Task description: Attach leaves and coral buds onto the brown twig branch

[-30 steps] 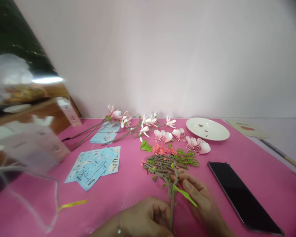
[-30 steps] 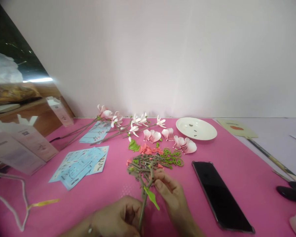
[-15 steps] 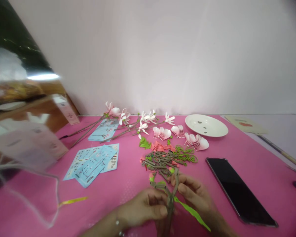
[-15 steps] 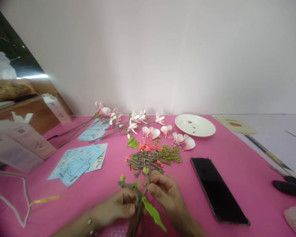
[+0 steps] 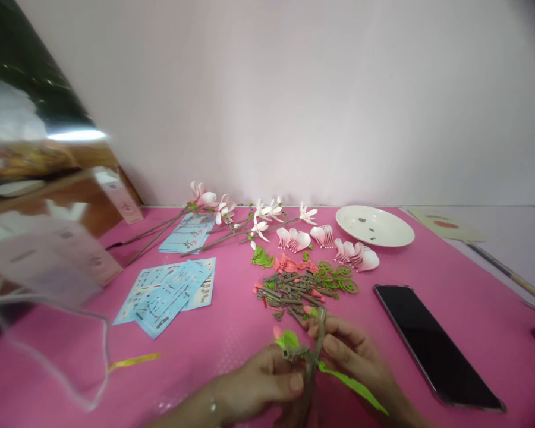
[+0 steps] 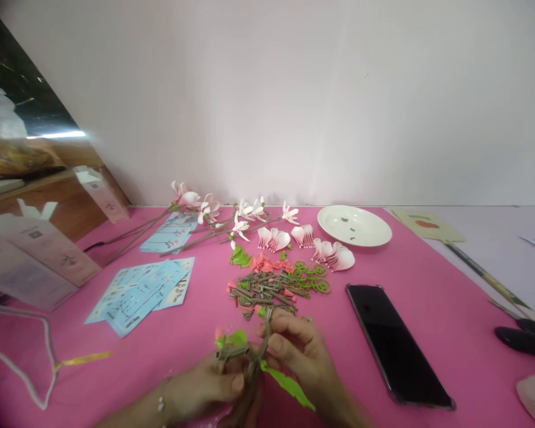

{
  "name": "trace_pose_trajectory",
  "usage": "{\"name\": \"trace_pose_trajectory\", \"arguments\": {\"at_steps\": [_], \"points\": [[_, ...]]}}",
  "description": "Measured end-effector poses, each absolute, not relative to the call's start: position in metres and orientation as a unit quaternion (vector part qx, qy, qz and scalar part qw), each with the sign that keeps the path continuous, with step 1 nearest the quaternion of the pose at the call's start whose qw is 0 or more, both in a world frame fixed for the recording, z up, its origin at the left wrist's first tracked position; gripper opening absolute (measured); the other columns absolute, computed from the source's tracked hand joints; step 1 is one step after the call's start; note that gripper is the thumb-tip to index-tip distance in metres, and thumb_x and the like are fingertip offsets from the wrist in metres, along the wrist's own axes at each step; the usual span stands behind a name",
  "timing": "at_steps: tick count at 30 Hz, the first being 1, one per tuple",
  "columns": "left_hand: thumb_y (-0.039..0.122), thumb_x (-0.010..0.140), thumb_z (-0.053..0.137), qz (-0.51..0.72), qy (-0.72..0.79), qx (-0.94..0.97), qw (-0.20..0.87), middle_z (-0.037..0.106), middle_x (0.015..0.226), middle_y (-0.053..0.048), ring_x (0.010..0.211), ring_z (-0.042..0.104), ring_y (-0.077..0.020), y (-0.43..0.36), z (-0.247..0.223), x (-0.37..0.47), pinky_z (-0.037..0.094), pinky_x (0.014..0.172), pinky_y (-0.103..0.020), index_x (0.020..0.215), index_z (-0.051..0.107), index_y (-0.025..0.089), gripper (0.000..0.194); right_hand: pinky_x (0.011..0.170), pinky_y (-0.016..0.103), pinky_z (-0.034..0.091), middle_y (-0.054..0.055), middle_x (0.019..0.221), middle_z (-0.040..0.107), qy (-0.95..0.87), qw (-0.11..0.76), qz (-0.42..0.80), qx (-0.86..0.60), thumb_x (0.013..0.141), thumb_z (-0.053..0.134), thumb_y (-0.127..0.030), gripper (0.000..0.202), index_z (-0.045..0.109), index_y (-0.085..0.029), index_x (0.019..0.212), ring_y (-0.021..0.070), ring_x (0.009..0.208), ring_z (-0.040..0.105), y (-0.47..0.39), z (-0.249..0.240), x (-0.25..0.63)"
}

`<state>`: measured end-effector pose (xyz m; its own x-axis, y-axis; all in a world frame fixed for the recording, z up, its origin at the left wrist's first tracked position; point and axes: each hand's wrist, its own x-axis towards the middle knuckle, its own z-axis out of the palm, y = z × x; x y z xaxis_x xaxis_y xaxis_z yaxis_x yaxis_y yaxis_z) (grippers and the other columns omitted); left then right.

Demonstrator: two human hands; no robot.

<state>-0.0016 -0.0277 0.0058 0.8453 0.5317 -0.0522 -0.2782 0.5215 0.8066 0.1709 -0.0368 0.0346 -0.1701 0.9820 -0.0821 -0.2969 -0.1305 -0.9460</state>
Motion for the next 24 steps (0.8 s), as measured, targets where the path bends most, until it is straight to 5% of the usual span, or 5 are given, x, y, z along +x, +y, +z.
{"name": "trace_pose_trajectory", "arguments": {"at_steps": [4, 9, 13, 17, 24], "points": [[0.056, 0.070, 0.071, 0.238, 0.151, 0.423, 0.861, 0.056, 0.047, 0.001, 0.031, 0.033, -0.0039, -0.027, 0.008, -0.004, 0.026, 0.035, -0.021, 0.063, 0.066, 0.012, 0.045, 0.068, 0.031, 0.047, 0.003, 0.073, 0.059, -0.477, 0.504, 0.590, -0.412, 0.070, 0.075, -0.052, 0.030, 0.075, -0.022, 0.072, 0.0188, 0.071, 0.056, -0.035, 0.032, 0.174], [0.054, 0.063, 0.077, 0.237, 0.175, 0.412, 0.862, 0.061, 0.049, 0.001, 0.032, 0.037, -0.0039, -0.027, 0.007, -0.007, 0.027, 0.034, -0.019, 0.068, 0.068, 0.012, 0.044, 0.055, 0.028, 0.044, 0.003, 0.070, 0.062, -0.444, 0.488, 0.637, -0.399, 0.071, 0.074, -0.050, 0.028, 0.076, -0.023, 0.076, 0.0169, 0.061, 0.055, -0.033, 0.024, 0.175], [0.045, 0.061, 0.082, 0.263, 0.197, 0.412, 0.850, 0.062, 0.050, 0.001, 0.033, 0.041, -0.0056, -0.025, 0.008, -0.009, 0.029, 0.035, -0.019, 0.074, 0.067, 0.013, 0.037, 0.064, 0.030, 0.046, 0.002, 0.062, 0.059, -0.411, 0.541, 0.625, -0.384, 0.075, 0.070, -0.053, 0.034, 0.077, -0.021, 0.082, 0.0179, 0.065, 0.055, -0.030, 0.019, 0.174], [0.047, 0.059, 0.082, 0.265, 0.216, 0.421, 0.840, 0.060, 0.049, 0.002, 0.032, 0.040, -0.0056, -0.023, 0.010, -0.011, 0.028, 0.033, -0.019, 0.081, 0.068, 0.010, 0.046, 0.075, 0.031, 0.047, 0.004, 0.079, 0.064, -0.412, 0.566, 0.602, -0.384, 0.076, 0.070, -0.052, 0.030, 0.077, -0.023, 0.081, 0.0193, 0.079, 0.058, -0.029, 0.018, 0.176], [0.046, 0.047, 0.088, 0.212, 0.264, 0.429, 0.838, 0.055, 0.043, 0.006, 0.029, 0.038, -0.0038, -0.023, 0.017, -0.008, 0.025, 0.030, -0.018, 0.060, 0.053, 0.017, 0.048, 0.080, 0.032, 0.046, 0.004, 0.084, 0.064, -0.467, 0.567, 0.572, -0.365, 0.076, 0.072, -0.047, 0.021, 0.075, -0.026, 0.079, 0.0208, 0.083, 0.058, -0.031, 0.027, 0.175]]}}
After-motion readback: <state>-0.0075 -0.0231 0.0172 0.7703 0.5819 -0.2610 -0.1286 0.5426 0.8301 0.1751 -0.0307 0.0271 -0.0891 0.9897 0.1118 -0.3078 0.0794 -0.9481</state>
